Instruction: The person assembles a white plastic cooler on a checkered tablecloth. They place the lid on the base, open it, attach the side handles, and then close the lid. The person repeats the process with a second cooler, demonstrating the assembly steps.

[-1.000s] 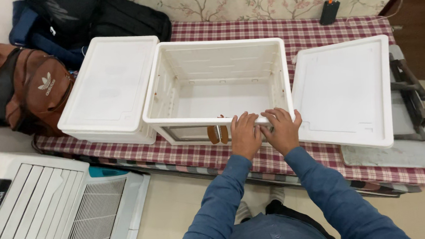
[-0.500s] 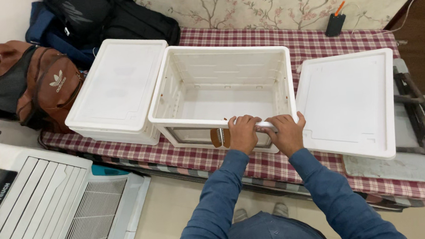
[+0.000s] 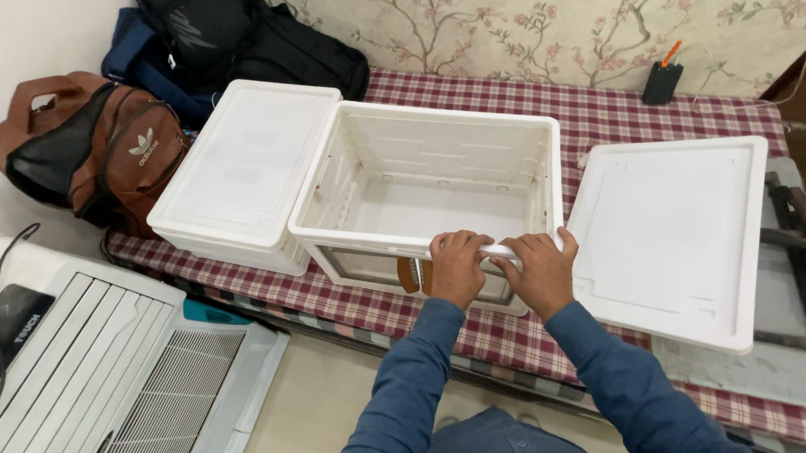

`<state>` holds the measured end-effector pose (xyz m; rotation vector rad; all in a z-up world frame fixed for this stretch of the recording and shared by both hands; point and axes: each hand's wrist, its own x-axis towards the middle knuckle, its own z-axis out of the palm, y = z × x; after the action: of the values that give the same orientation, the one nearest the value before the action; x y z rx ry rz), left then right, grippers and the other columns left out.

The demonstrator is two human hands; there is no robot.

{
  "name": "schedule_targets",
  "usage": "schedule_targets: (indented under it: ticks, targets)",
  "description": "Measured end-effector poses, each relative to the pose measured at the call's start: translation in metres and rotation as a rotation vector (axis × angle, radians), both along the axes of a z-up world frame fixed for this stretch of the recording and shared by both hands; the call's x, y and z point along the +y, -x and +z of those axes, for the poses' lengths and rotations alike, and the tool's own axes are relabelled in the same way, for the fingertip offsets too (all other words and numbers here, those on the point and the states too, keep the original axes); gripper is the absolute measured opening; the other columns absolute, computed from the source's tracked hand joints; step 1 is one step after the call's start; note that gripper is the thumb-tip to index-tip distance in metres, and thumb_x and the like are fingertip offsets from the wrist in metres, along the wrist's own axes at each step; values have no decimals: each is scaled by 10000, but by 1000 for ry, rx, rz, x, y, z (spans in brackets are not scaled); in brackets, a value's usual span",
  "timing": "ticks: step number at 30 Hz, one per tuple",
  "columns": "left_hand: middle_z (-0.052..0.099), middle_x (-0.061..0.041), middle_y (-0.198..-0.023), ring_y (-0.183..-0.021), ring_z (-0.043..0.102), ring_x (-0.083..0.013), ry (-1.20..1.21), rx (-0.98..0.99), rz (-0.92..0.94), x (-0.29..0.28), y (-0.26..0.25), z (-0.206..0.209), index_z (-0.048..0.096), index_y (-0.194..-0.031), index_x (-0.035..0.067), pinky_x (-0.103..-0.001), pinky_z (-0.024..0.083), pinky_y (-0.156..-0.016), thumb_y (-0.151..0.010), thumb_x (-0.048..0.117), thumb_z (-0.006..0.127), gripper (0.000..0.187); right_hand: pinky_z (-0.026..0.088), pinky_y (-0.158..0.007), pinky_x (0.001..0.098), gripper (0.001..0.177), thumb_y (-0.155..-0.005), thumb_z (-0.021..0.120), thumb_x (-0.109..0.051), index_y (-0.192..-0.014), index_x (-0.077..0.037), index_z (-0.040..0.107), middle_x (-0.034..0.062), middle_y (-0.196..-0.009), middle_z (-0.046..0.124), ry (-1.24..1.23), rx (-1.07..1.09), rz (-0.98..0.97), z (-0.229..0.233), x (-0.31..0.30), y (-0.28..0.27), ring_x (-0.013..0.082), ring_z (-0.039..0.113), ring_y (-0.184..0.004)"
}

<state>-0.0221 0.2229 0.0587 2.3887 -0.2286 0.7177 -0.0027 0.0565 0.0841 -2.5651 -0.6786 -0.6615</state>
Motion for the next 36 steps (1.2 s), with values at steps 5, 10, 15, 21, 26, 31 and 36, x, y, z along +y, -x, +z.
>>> schedule_targets:
  ticks: [5,10,15,21,26,31,36]
  targets:
    - [679,-11,-1037,-1097,609,-208,-26,34,35,-1,3,2,743,-1094,165,-502,329,-1113,-916,108,699,192,269,-1128,578,284,-867,778,-397,-1036,-169,775,-9,-947,729,26,33,-17,7,2,5,187,656,-976]
    - [706,-11,-1074,-1139,614,-212,-51,25,111,-2,8,4,729,-1114,167,-524,319,-1125,-915,120,705,206,269,-1101,629,257,-862,764,-309,-1067,-154,763,-8,-990,736,47,-35,63,10,8,5,190,666,-991]
    - [715,-21,-1091,-1141,612,-221,24,92,138,5,9,1,706,-1103,145,-547,297,-1124,-854,157,745,252,381,-1046,563,266,-827,739,-174,-1085,-110,752,45,-950,733,53,9,196,4,25,-5,237,686,-956]
    - [705,20,-1153,-1237,588,-202,-26,68,265,44,21,-4,719,-1113,165,-523,299,-1138,-900,84,690,229,521,-762,456,300,-837,762,-205,-1090,-45,739,148,-930,721,37,97,360,4,54,-16,334,683,-843]
    - [618,-76,-1335,-1373,466,-284,-32,141,433,95,21,-5,733,-1114,159,-553,258,-1154,-864,90,713,260,528,-751,456,285,-838,775,-218,-1063,-44,755,145,-906,723,55,101,360,0,97,-18,338,676,-841]
    - [450,-171,-1543,-1476,327,-369,249,68,639,160,25,-19,607,-1317,128,-592,238,-1160,-867,79,705,463,538,-772,437,305,-882,761,-249,-1096,-31,748,153,-939,724,94,144,346,-6,161,-19,321,675,-857]
    - [453,-186,-1577,-1470,408,-364,664,-39,589,228,20,-52,369,-1560,74,-490,330,-1218,-988,48,592,615,505,-814,431,321,-934,725,-273,-1160,-46,735,133,-992,729,100,170,299,-17,222,-15,300,667,-930]
